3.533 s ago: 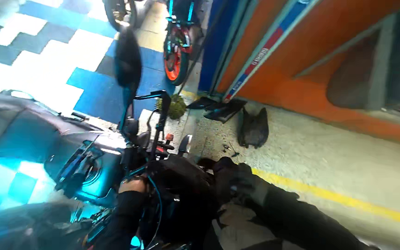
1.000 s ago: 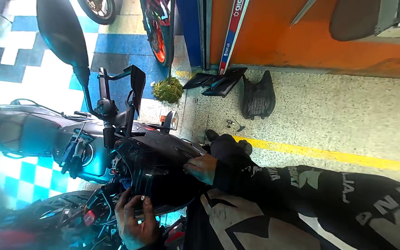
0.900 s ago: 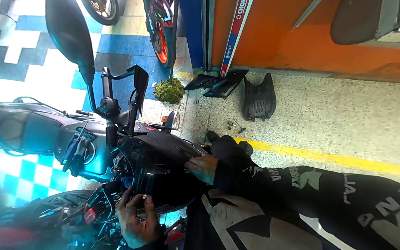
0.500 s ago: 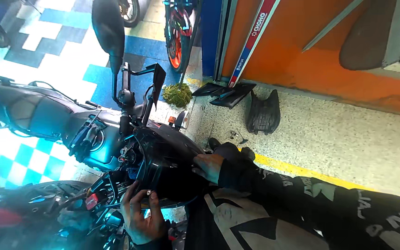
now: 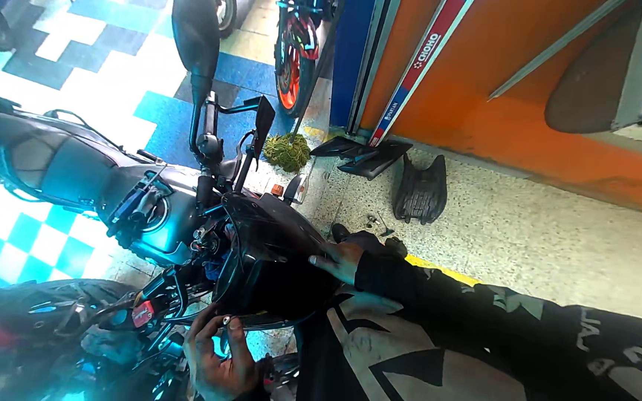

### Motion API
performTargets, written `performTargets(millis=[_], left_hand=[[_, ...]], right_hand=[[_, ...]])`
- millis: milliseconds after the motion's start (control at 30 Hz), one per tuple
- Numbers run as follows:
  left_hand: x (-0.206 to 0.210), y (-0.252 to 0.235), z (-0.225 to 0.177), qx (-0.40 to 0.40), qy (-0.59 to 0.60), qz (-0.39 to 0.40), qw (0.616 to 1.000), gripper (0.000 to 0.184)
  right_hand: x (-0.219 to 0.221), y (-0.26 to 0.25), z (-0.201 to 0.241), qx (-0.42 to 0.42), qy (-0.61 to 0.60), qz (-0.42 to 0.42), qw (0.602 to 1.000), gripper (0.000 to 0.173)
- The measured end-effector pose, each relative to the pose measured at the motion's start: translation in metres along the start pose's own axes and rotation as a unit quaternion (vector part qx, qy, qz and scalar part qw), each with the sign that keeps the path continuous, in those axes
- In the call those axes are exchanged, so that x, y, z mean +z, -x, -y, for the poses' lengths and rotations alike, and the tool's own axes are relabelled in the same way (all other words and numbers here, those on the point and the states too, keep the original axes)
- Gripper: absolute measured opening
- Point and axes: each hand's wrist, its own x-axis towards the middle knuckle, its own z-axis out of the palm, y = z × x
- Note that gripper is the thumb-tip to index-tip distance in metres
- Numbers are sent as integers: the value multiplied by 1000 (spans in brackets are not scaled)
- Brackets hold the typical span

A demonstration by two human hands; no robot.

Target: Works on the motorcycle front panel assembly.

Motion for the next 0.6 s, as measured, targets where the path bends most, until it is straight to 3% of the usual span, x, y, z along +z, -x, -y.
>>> performTargets(millis=[67,167,233,300,400,467,533,600], left_hand=[[-4,-6,6,-8,28,-3,1000,36],[-9,-20,1,-27,42,-3,999,41],[-11,-28,-4,-48,90,-2,995,33],[-12,-36,-9,-120,193,2,974,27],[-22,-54,-8,-282,384,61,877,37],[-29,-68,4,-305,533,131,778,22],[-32,-83,7,-307,642,180,679,24],[-31,-98,1,-315,657,192,657,31]], right_hand=[[1,-5,-8,-79,55,-14,995,40],[-4,-6,-4,-125,127,1,984,31],[-4,-8,-1,-132,166,10,977,30],[-5,-9,2,-120,189,33,974,33],[-5,-12,2,-111,172,56,977,38],[-3,-14,-1,-85,128,62,986,44],[4,-15,-8,-73,93,41,992,49],[4,-10,-10,-67,76,22,995,48]])
